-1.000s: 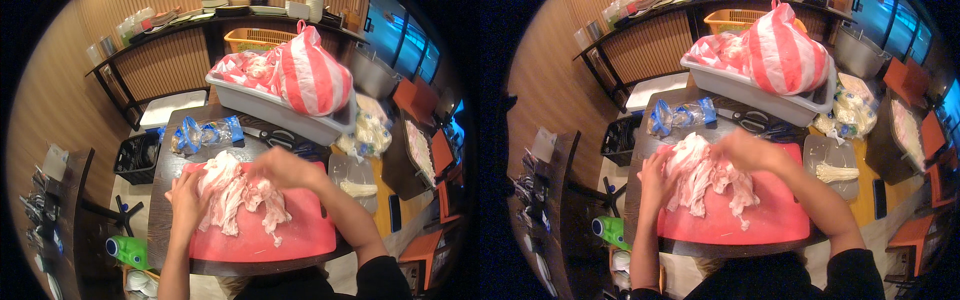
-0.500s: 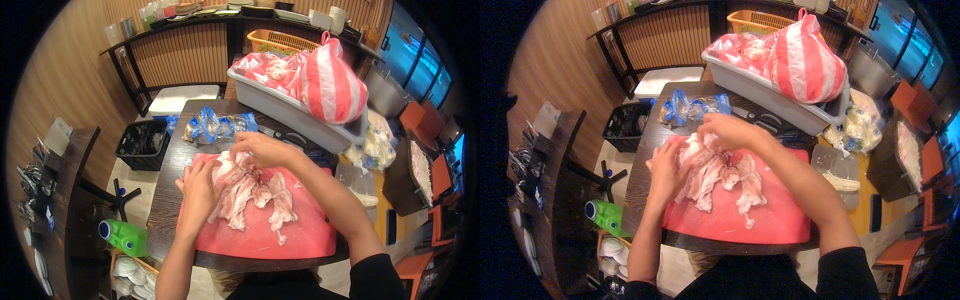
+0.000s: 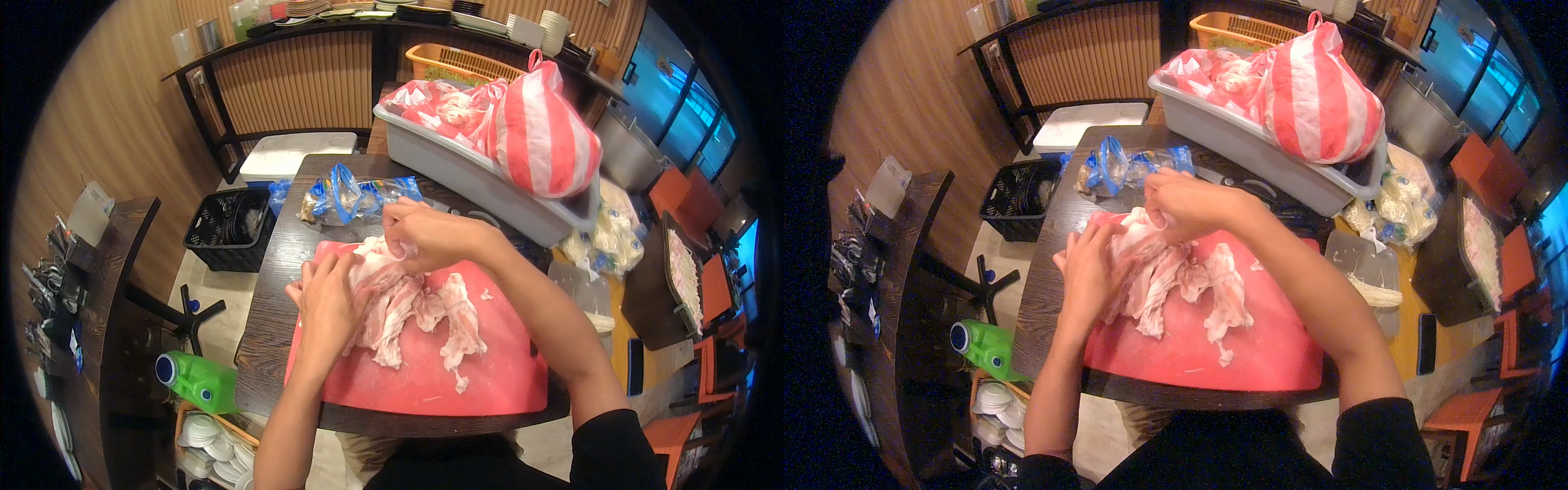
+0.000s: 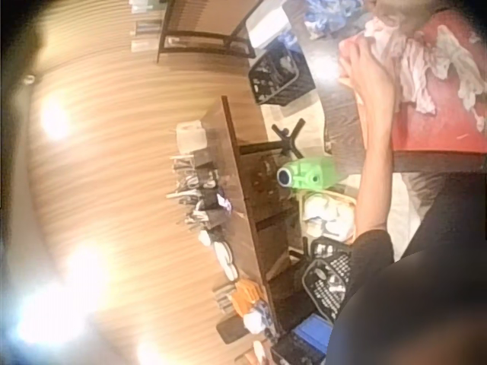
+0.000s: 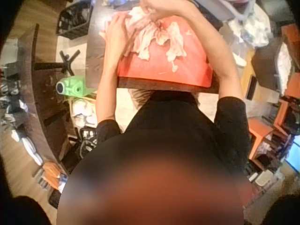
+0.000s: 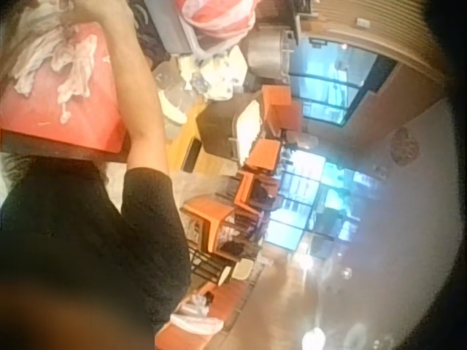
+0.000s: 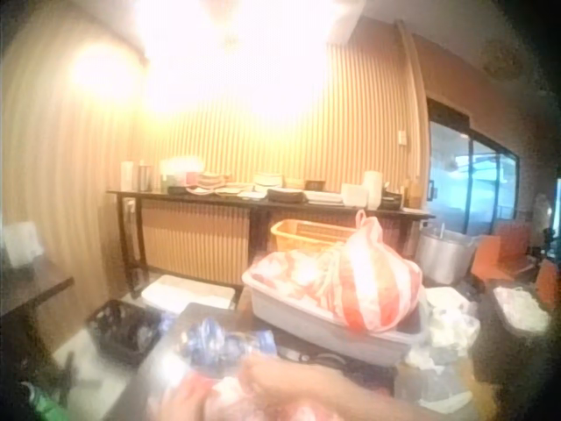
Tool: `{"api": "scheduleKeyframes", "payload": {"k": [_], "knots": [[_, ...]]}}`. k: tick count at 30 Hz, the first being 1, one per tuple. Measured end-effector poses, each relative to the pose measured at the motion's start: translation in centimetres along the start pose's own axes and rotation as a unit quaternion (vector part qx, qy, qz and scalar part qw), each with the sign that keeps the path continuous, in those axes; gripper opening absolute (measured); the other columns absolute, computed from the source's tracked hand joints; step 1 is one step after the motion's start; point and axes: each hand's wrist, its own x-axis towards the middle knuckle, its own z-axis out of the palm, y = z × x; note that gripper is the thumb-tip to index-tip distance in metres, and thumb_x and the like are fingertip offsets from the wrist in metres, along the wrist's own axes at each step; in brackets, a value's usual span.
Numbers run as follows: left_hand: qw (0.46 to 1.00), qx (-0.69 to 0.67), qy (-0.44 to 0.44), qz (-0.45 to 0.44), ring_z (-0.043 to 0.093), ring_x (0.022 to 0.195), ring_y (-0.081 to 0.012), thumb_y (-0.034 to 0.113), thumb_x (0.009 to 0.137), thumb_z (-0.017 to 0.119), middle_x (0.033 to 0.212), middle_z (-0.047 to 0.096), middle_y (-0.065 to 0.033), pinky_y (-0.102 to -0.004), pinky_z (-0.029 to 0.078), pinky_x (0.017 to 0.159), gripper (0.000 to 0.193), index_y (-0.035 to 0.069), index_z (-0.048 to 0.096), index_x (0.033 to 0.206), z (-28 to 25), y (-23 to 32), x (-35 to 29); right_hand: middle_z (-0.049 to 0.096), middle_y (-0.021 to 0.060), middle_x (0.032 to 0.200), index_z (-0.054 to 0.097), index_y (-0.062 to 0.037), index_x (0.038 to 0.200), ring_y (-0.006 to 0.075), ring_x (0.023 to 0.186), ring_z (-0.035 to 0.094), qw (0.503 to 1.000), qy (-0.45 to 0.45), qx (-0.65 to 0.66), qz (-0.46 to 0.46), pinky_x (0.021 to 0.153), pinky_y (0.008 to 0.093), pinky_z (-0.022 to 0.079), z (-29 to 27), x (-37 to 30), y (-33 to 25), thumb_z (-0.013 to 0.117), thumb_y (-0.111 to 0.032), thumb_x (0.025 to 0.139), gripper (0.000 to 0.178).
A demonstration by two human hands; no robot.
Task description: The person repeatedly picks up enoki mushrooms and wraps them with thin slices of pork belly on a red cutting board. The wrapped bundles are placed into a brown container. The person continues this process throughout the clip.
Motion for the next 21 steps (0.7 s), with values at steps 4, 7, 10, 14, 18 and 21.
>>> {"api": "scheduleKeyframes", "payload": {"k": [4, 7, 10, 14, 18, 21], "knots": [[1.000, -0.001, 0.011, -0.001, 0.058, 0.117, -0.0323, 0.025, 0.084, 0.090, 0.119, 0.067, -0.0038, -0.0575, 0.038, 0.097, 0.049, 0.017, 0.072, 0.129, 0.2, -0.1, 0.0, 0.069, 0.0108, 0.102, 0.067, -0.0037, 0.095, 0.0316, 0.107, 0.065, 0.995, -0.010, 0.097, 0.033, 0.097, 0.0420, 0.050, -0.3, -1.0, -1.2, 0.083, -0.010, 0.080, 0.022], [1.000, 0.001, 0.011, -0.003, 0.058, 0.119, -0.0334, 0.023, 0.084, 0.089, 0.121, 0.066, -0.0043, -0.0586, 0.038, 0.098, 0.048, 0.019, 0.072, 0.128, 0.5, -0.1, -0.1, 0.074, 0.0146, 0.092, 0.071, -0.0014, 0.095, 0.0329, 0.095, 0.070, 0.983, 0.057, 0.129, 0.120, 0.087, 0.0429, 0.054, -0.7, -1.5, -2.3, 0.084, -0.011, 0.081, 0.022], [0.999, -0.012, 0.027, 0.020, 0.057, 0.122, -0.0349, 0.021, 0.082, 0.090, 0.126, 0.065, -0.0045, -0.0591, 0.038, 0.100, 0.045, 0.021, 0.074, 0.124, 0.8, -0.1, -0.1, 0.075, 0.0192, 0.087, 0.076, -0.0006, 0.096, 0.0347, 0.084, 0.074, 0.980, 0.091, 0.094, 0.149, 0.076, 0.0435, 0.056, -1.1, -2.0, -4.3, 0.085, -0.012, 0.083, 0.020], [0.991, -0.074, 0.048, 0.100, 0.055, 0.126, -0.0356, 0.020, 0.077, 0.092, 0.136, 0.065, -0.0033, -0.0577, 0.038, 0.102, 0.035, 0.019, 0.079, 0.109, 0.3, -1.3, 0.7, 0.074, 0.0193, 0.080, 0.079, -0.0011, 0.095, 0.0350, 0.075, 0.074, 0.987, 0.127, 0.095, 0.030, 0.073, 0.0424, 0.056, -1.1, -1.9, -8.1, 0.084, -0.009, 0.084, 0.015], [0.989, -0.081, 0.014, 0.121, 0.059, 0.119, -0.0286, 0.020, 0.070, 0.095, 0.121, 0.074, 0.0013, -0.0491, 0.039, 0.104, 0.030, 0.011, 0.080, 0.094, -1.5, -3.6, 0.7, 0.073, 0.0201, 0.077, 0.079, -0.0004, 0.095, 0.0374, 0.076, 0.074, 0.981, 0.170, 0.094, 0.013, 0.073, 0.0433, 0.056, -2.2, -1.8, -11.5, 0.083, -0.008, 0.084, 0.014], [0.983, -0.109, -0.003, 0.150, 0.062, 0.107, -0.0256, 0.018, 0.071, 0.097, 0.108, 0.077, -0.0029, -0.0389, 0.046, 0.095, 0.032, 0.006, 0.079, 0.095, -3.4, -5.0, -0.2, 0.073, 0.0206, 0.078, 0.078, -0.0004, 0.095, 0.0382, 0.077, 0.074, 0.978, 0.198, 0.064, -0.010, 0.073, 0.0438, 0.057, -3.8, -1.9, -13.7, 0.083, -0.009, 0.086, 0.014]]}}
